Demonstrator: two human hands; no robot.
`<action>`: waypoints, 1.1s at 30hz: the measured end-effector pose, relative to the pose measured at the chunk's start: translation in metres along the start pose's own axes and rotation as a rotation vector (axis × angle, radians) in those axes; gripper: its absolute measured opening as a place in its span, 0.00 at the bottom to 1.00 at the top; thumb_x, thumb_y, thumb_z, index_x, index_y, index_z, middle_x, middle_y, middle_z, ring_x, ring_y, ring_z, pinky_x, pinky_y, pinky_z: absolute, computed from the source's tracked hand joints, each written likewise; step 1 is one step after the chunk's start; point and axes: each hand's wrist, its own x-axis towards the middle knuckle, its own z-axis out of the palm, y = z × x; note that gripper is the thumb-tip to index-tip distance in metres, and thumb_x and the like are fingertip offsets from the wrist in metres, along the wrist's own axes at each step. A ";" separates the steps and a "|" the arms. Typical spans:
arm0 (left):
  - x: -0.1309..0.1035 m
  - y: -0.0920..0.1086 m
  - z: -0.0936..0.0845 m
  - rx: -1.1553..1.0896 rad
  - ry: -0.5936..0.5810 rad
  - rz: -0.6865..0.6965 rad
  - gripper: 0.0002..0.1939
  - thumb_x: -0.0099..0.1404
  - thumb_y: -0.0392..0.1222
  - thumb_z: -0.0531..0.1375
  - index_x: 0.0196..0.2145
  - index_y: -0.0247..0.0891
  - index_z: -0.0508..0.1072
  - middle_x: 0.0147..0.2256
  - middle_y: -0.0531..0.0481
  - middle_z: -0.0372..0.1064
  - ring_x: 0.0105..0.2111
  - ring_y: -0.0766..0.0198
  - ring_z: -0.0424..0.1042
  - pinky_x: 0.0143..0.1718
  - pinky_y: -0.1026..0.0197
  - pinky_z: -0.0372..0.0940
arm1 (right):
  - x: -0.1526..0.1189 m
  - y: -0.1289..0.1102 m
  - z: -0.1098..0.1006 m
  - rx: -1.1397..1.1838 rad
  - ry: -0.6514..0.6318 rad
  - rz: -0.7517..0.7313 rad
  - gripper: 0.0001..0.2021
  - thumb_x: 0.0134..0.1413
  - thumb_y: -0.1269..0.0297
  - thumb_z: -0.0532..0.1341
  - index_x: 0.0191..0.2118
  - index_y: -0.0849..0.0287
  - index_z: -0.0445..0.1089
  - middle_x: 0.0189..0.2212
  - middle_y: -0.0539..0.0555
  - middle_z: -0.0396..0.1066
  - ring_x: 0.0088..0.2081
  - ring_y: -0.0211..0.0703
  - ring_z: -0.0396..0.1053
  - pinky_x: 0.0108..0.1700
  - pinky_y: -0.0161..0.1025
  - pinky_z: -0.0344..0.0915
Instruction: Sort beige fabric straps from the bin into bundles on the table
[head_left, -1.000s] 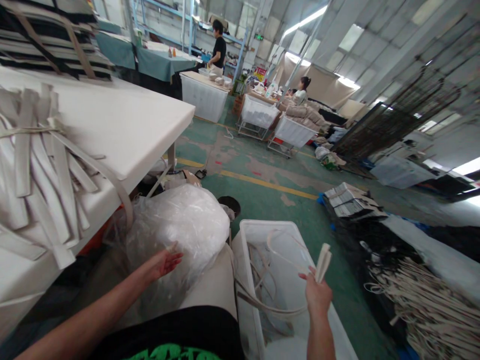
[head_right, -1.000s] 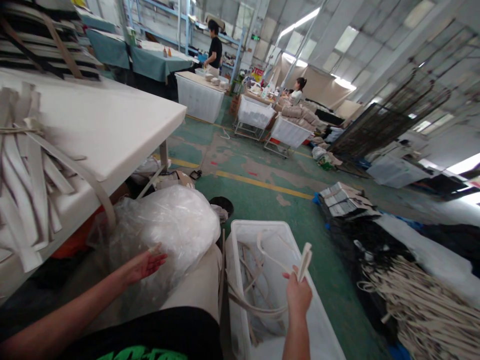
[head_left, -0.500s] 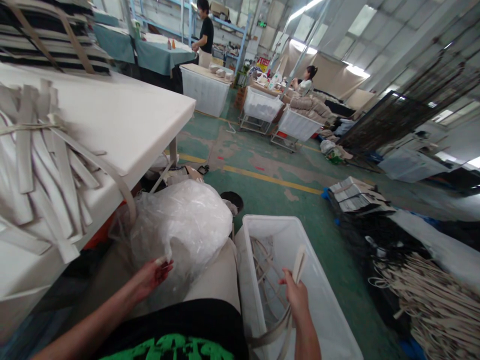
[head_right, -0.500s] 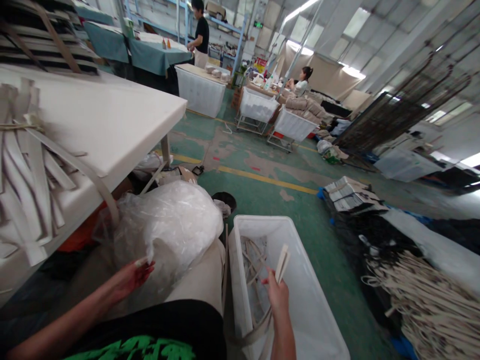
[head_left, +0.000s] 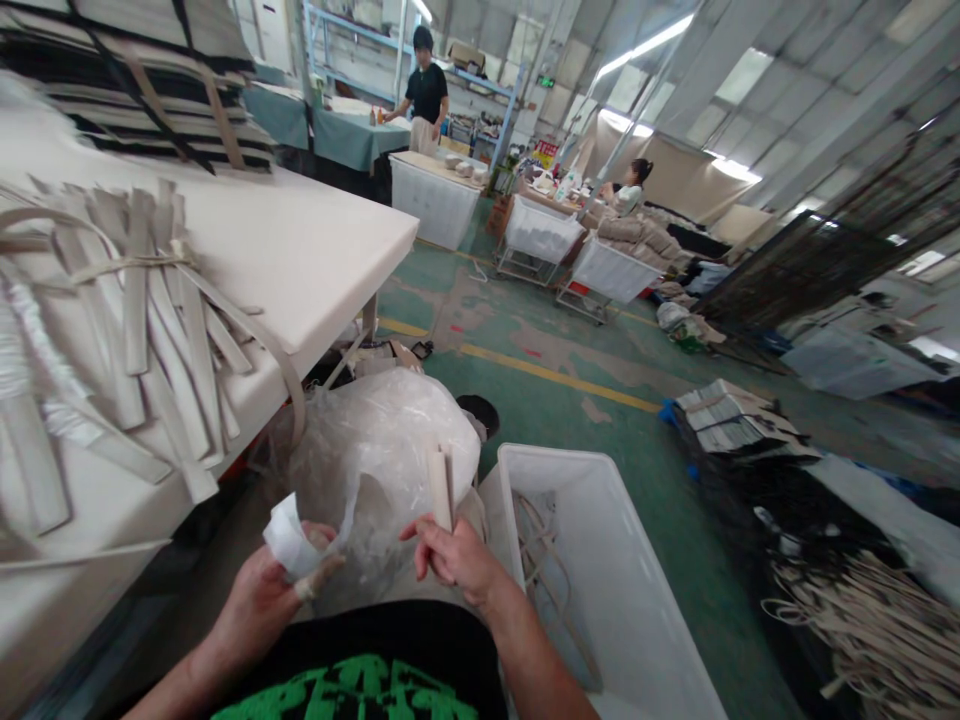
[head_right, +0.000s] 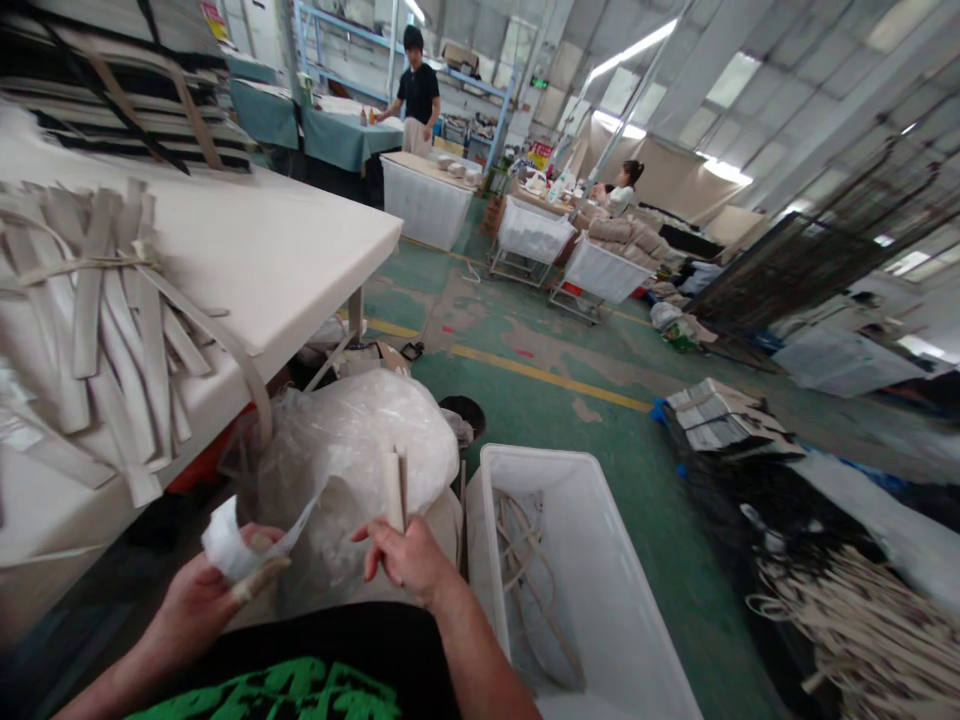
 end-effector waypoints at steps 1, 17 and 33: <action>0.000 0.006 -0.001 0.118 -0.064 0.159 0.06 0.58 0.46 0.69 0.32 0.43 0.79 0.34 0.50 0.78 0.33 0.58 0.76 0.38 0.61 0.70 | 0.006 -0.001 0.009 0.003 -0.053 0.034 0.25 0.55 0.42 0.59 0.37 0.63 0.76 0.14 0.47 0.67 0.11 0.28 0.44 0.14 0.33 0.36; 0.014 0.036 0.009 -0.289 -0.382 -0.309 0.27 0.65 0.65 0.55 0.38 0.38 0.79 0.36 0.44 0.77 0.40 0.50 0.74 0.44 0.56 0.68 | 0.042 -0.038 0.044 -0.261 0.216 -0.216 0.11 0.48 0.58 0.63 0.23 0.60 0.68 0.17 0.45 0.59 0.21 0.34 0.56 0.25 0.33 0.54; 0.029 0.026 0.054 -0.718 -0.389 -0.722 0.27 0.35 0.56 0.78 0.25 0.34 0.74 0.19 0.55 0.64 0.20 0.70 0.57 0.23 0.66 0.54 | 0.030 -0.022 0.028 -0.481 0.154 -0.266 0.09 0.50 0.61 0.64 0.26 0.61 0.73 0.20 0.45 0.64 0.25 0.35 0.60 0.29 0.32 0.57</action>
